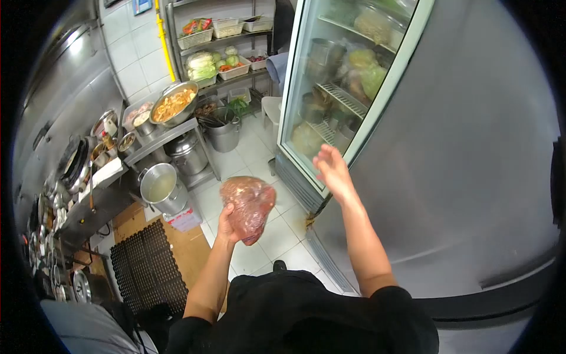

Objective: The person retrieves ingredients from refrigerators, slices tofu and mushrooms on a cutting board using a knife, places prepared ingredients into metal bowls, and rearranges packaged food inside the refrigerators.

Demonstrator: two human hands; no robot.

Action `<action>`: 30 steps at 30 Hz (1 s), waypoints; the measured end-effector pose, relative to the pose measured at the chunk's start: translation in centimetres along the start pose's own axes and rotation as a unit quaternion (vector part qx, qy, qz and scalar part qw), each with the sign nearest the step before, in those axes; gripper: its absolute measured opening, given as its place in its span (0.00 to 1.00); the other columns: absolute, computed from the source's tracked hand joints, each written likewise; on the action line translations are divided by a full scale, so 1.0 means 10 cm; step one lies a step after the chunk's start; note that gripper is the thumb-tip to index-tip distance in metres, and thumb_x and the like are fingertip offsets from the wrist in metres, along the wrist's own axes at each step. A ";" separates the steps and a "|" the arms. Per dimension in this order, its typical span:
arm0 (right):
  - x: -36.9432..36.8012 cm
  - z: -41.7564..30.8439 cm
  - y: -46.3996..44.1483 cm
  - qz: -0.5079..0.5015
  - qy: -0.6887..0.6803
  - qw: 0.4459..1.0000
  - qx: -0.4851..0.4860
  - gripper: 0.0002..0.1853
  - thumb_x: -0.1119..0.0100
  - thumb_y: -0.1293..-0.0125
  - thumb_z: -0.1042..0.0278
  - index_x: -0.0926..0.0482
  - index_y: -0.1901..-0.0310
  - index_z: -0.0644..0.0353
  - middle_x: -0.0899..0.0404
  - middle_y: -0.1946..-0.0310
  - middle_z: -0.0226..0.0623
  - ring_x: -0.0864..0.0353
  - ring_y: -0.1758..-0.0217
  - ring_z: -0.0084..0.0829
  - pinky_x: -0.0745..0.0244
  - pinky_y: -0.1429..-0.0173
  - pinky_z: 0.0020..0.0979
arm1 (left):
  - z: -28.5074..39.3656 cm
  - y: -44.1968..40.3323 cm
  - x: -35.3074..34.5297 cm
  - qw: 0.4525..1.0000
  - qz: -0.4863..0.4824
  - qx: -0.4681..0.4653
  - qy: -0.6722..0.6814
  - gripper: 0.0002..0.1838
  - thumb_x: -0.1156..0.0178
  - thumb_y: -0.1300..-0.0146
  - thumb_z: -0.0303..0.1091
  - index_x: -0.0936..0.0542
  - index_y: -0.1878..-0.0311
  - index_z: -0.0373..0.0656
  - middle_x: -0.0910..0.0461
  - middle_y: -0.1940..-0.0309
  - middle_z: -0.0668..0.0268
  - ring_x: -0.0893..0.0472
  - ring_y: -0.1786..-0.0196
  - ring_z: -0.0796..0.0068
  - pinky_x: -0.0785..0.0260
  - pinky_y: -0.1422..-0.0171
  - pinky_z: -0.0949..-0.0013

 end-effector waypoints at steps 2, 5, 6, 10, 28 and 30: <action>0.10 -0.10 -0.70 0.125 0.040 0.989 0.066 0.39 0.39 0.34 0.65 0.43 0.25 0.68 0.36 0.28 0.55 0.32 0.27 0.44 0.34 0.28 0.42 | 0.11 -0.09 0.07 1.000 0.024 -0.019 -0.006 0.46 0.31 0.45 0.51 0.36 0.26 0.40 0.28 0.32 0.50 0.25 0.33 0.47 0.29 0.28 0.46; 0.52 -0.43 -1.61 0.372 0.051 0.913 0.162 0.47 0.37 0.39 0.62 0.50 0.24 0.76 0.41 0.26 0.63 0.48 0.19 0.55 0.53 0.17 0.47 | 0.17 -0.26 0.52 0.998 0.048 -0.027 0.005 0.44 0.35 0.45 0.49 0.36 0.26 0.39 0.29 0.31 0.49 0.25 0.33 0.47 0.30 0.28 0.45; 0.67 -0.56 -1.84 0.478 0.069 0.867 0.120 0.47 0.37 0.38 0.59 0.50 0.24 0.74 0.42 0.26 0.63 0.47 0.20 0.57 0.53 0.18 0.50 | 0.21 -0.41 0.67 0.998 0.056 -0.014 0.021 0.44 0.36 0.45 0.47 0.36 0.26 0.39 0.29 0.31 0.48 0.25 0.33 0.47 0.30 0.28 0.45; 1.31 -0.78 -2.50 0.656 0.060 0.752 0.034 0.44 0.43 0.31 0.47 0.45 0.25 0.71 0.43 0.26 0.62 0.45 0.21 0.58 0.48 0.22 0.57 | 0.27 -0.81 1.04 0.994 0.068 0.060 0.056 0.41 0.39 0.48 0.45 0.31 0.29 0.38 0.26 0.33 0.49 0.25 0.33 0.46 0.34 0.26 0.45; 1.11 -0.60 -1.98 0.593 -0.102 0.758 0.251 0.25 0.52 0.21 0.47 0.21 0.57 0.66 0.22 0.63 0.35 0.28 0.58 0.29 0.31 0.49 0.35 | -0.28 -2.27 0.84 0.859 -0.093 0.497 -0.082 0.36 0.41 0.45 0.36 0.31 0.30 0.39 0.23 0.37 0.50 0.23 0.34 0.49 0.35 0.25 0.45; 0.41 -0.83 -1.56 0.605 -0.016 0.761 0.231 0.17 0.49 0.23 0.54 0.25 0.65 0.58 0.34 0.74 0.22 0.39 0.71 0.19 0.41 0.64 0.25 | -0.44 -2.22 0.64 0.833 -0.106 0.539 -0.073 0.35 0.40 0.43 0.35 0.31 0.30 0.39 0.22 0.37 0.51 0.22 0.35 0.51 0.35 0.25 0.46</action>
Point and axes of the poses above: each hand's wrist, its own y-axis away from the middle knuckle, its own x-axis out of the back of the hand, z = x × y, the point moved 4 cm from there along -y, towards the middle knuckle
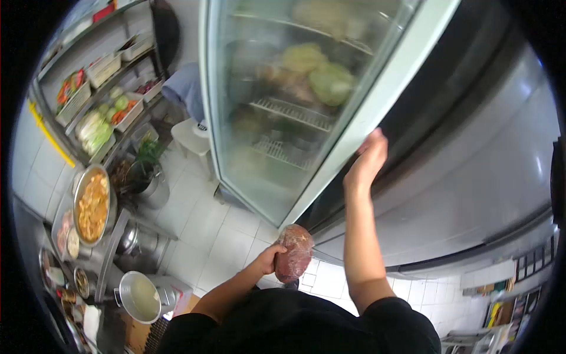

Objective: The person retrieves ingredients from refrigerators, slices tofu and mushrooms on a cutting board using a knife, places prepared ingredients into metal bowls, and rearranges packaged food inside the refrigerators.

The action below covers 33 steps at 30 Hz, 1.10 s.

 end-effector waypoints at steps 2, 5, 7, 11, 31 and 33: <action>0.09 -0.35 0.55 -0.085 -0.035 0.996 0.008 0.09 0.45 0.27 0.64 0.25 0.59 0.61 0.28 0.70 0.25 0.32 0.67 0.19 0.35 0.60 0.23 | -0.08 -0.15 -0.20 0.999 -0.030 0.022 0.019 0.34 0.40 0.42 0.35 0.31 0.30 0.39 0.22 0.37 0.52 0.22 0.36 0.52 0.34 0.25 0.47; 0.38 -0.69 1.06 -0.350 -0.132 0.916 -0.143 0.12 0.39 0.36 0.79 0.24 0.51 0.64 0.20 0.56 0.31 0.21 0.52 0.20 0.25 0.49 0.25 | -0.13 -0.38 -0.45 0.995 -0.059 0.046 0.068 0.33 0.41 0.41 0.32 0.31 0.29 0.40 0.20 0.39 0.56 0.20 0.37 0.56 0.33 0.26 0.49; 0.76 -0.39 1.04 -0.403 0.146 0.901 -0.063 0.16 0.33 0.36 0.68 0.20 0.50 0.68 0.16 0.57 0.47 0.14 0.51 0.33 0.20 0.47 0.32 | -0.02 -0.50 -0.53 0.997 -0.016 -0.071 0.026 0.32 0.42 0.40 0.31 0.31 0.30 0.39 0.20 0.41 0.58 0.20 0.38 0.59 0.31 0.28 0.51; 1.13 0.88 1.19 -0.468 0.390 0.780 -0.145 0.35 0.31 0.37 0.48 0.23 0.41 0.72 0.16 0.50 0.56 0.15 0.44 0.48 0.21 0.42 0.39 | 0.41 -0.63 -0.71 0.970 -0.032 -0.238 -0.049 0.30 0.39 0.38 0.29 0.33 0.32 0.41 0.24 0.38 0.59 0.22 0.37 0.60 0.28 0.32 0.54; -1.81 2.74 1.11 -0.452 0.255 0.838 -0.166 0.16 0.32 0.34 0.59 0.15 0.53 0.63 0.13 0.63 0.52 0.12 0.59 0.46 0.20 0.51 0.40 | 3.54 -1.01 0.35 0.717 0.372 -0.316 -0.498 0.33 0.24 0.52 0.47 0.23 0.50 0.33 0.15 0.54 0.46 0.15 0.50 0.54 0.24 0.45 0.59; -1.93 2.76 1.03 -0.444 0.269 0.838 -0.167 0.16 0.32 0.34 0.59 0.15 0.54 0.65 0.13 0.63 0.51 0.12 0.60 0.45 0.20 0.52 0.39 | 3.71 -1.13 0.43 0.701 0.374 -0.328 -0.512 0.31 0.25 0.51 0.49 0.22 0.53 0.33 0.15 0.58 0.44 0.14 0.52 0.49 0.23 0.48 0.57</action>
Point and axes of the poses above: each hand's wrist, its own y-axis away from the middle knuckle, its own x-axis out of the back of the hand, z = x × y, the point moved 4 cm from there along -y, towards the middle knuckle
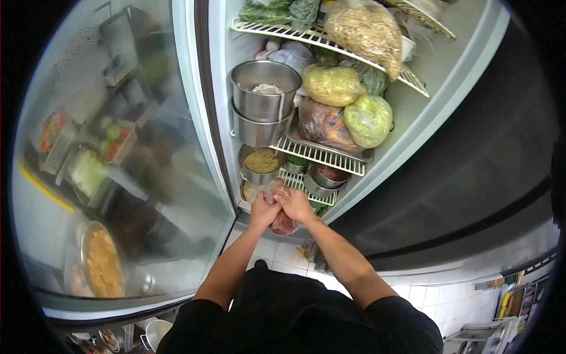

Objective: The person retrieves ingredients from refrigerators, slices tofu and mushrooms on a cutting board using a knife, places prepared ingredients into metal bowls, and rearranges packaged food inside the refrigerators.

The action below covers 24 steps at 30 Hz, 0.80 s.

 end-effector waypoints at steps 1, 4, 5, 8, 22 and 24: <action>-0.02 0.03 -0.06 -0.001 0.023 1.000 -0.009 0.16 0.32 0.34 0.59 0.16 0.54 0.65 0.13 0.63 0.51 0.12 0.61 0.45 0.20 0.52 0.38 | -0.07 -0.12 -0.05 1.000 -0.009 0.002 -0.007 0.30 0.26 0.50 0.48 0.22 0.53 0.33 0.15 0.59 0.44 0.14 0.53 0.48 0.23 0.48 0.56; 0.02 0.05 -0.19 -0.024 0.019 0.998 -0.049 0.17 0.32 0.35 0.58 0.16 0.55 0.66 0.13 0.62 0.53 0.12 0.59 0.48 0.20 0.51 0.40 | -0.10 -0.27 -0.13 1.000 -0.023 -0.015 0.008 0.26 0.28 0.48 0.46 0.22 0.55 0.33 0.15 0.62 0.43 0.14 0.56 0.44 0.23 0.51 0.54; 0.05 0.02 -0.23 -0.019 0.045 0.998 -0.046 0.18 0.31 0.35 0.57 0.16 0.56 0.66 0.13 0.62 0.54 0.13 0.58 0.51 0.21 0.51 0.41 | -0.11 -0.33 -0.16 0.999 -0.024 -0.032 0.024 0.26 0.29 0.47 0.45 0.21 0.55 0.33 0.15 0.62 0.43 0.15 0.56 0.43 0.23 0.51 0.54; 0.11 -0.08 -0.33 -0.020 0.078 0.996 -0.035 0.20 0.31 0.36 0.55 0.16 0.57 0.67 0.14 0.62 0.57 0.14 0.56 0.55 0.21 0.51 0.43 | -0.19 -0.46 -0.24 0.999 -0.019 -0.042 0.027 0.23 0.30 0.45 0.42 0.21 0.54 0.32 0.15 0.63 0.43 0.14 0.56 0.44 0.23 0.51 0.54; 0.50 -0.29 -0.46 -0.082 0.200 0.972 0.093 0.43 0.23 0.60 0.44 0.31 0.45 0.60 0.16 0.62 0.62 0.15 0.55 0.61 0.20 0.48 0.52 | 0.07 -0.26 -0.26 0.849 -0.306 0.189 0.386 0.31 0.50 0.37 0.19 0.34 0.29 0.45 0.22 0.42 0.60 0.17 0.47 0.63 0.20 0.46 0.58; 0.51 -0.37 -0.43 -0.073 0.290 0.951 0.074 0.45 0.24 0.59 0.42 0.31 0.42 0.57 0.15 0.63 0.61 0.15 0.56 0.63 0.21 0.49 0.54 | -0.02 -0.23 -0.40 0.856 -0.283 0.160 0.401 0.30 0.50 0.36 0.19 0.34 0.30 0.44 0.22 0.43 0.60 0.17 0.47 0.63 0.20 0.47 0.58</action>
Point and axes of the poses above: each hand's wrist, its own y-axis away from the middle knuckle, its own x-axis out of the back of the hand, z = x × y, the point moved 4 cm from there along -y, towards the middle knuckle
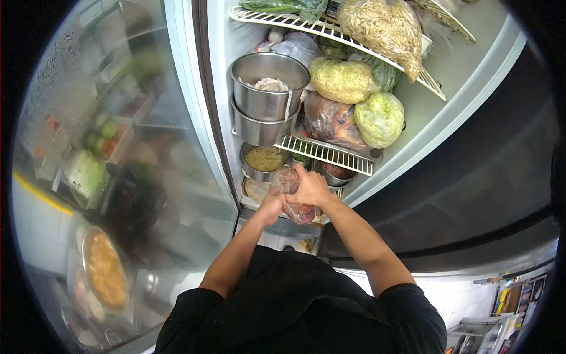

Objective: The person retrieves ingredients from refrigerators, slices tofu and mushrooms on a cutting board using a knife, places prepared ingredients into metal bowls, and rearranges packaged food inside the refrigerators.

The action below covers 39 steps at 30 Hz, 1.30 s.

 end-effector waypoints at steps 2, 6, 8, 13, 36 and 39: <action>0.02 -0.05 -0.04 -0.025 0.028 0.999 -0.006 0.46 0.24 0.60 0.41 0.32 0.41 0.57 0.15 0.63 0.61 0.15 0.56 0.63 0.20 0.49 0.54 | -0.03 -0.03 -0.05 0.999 0.006 -0.040 0.004 0.29 0.49 0.35 0.18 0.34 0.30 0.44 0.21 0.43 0.60 0.16 0.47 0.63 0.19 0.48 0.59; 0.16 -0.09 -0.09 -0.025 0.082 0.996 0.000 0.48 0.26 0.61 0.40 0.32 0.39 0.58 0.15 0.64 0.59 0.14 0.58 0.59 0.19 0.51 0.53 | 0.09 -0.01 -0.11 0.997 0.042 -0.035 0.048 0.26 0.45 0.34 0.20 0.30 0.33 0.40 0.19 0.47 0.59 0.15 0.51 0.65 0.19 0.50 0.61; 0.20 0.01 -0.11 0.000 0.101 0.995 0.007 0.45 0.28 0.61 0.42 0.28 0.41 0.59 0.14 0.67 0.56 0.13 0.59 0.56 0.18 0.52 0.51 | 0.05 -0.04 -0.14 0.995 0.060 -0.021 0.078 0.25 0.44 0.35 0.20 0.29 0.34 0.39 0.18 0.48 0.59 0.14 0.52 0.66 0.19 0.51 0.62; 0.13 0.31 -0.07 0.067 0.088 0.994 0.011 0.28 0.32 0.57 0.47 0.14 0.56 0.58 0.15 0.72 0.53 0.13 0.64 0.54 0.18 0.55 0.50 | 0.26 0.15 -0.22 0.993 0.107 -0.028 0.033 0.20 0.43 0.35 0.20 0.26 0.39 0.37 0.17 0.51 0.58 0.14 0.57 0.68 0.20 0.57 0.66; -1.01 1.69 0.18 0.211 -0.714 0.642 -0.183 0.21 0.55 0.25 0.65 0.25 0.37 0.63 0.18 0.47 0.40 0.16 0.46 0.33 0.18 0.44 0.36 | 0.71 -0.42 -0.84 0.988 -0.098 0.006 0.117 0.14 0.53 0.26 0.24 0.21 0.45 0.31 0.16 0.48 0.53 0.15 0.49 0.64 0.20 0.46 0.66; -0.44 1.26 0.36 0.221 -0.784 0.522 -0.253 0.19 0.59 0.22 0.64 0.26 0.37 0.62 0.18 0.47 0.42 0.15 0.48 0.34 0.18 0.44 0.37 | 0.20 -1.17 -0.66 0.979 -0.095 0.027 0.176 0.14 0.55 0.25 0.29 0.21 0.48 0.34 0.16 0.50 0.53 0.15 0.51 0.62 0.20 0.46 0.63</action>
Point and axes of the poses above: each hand's wrist, its own y-axis away from the middle knuckle, its own x-axis out of the back of the hand, z = x × y, the point moved 4 cm from there along -y, towards the middle knuckle
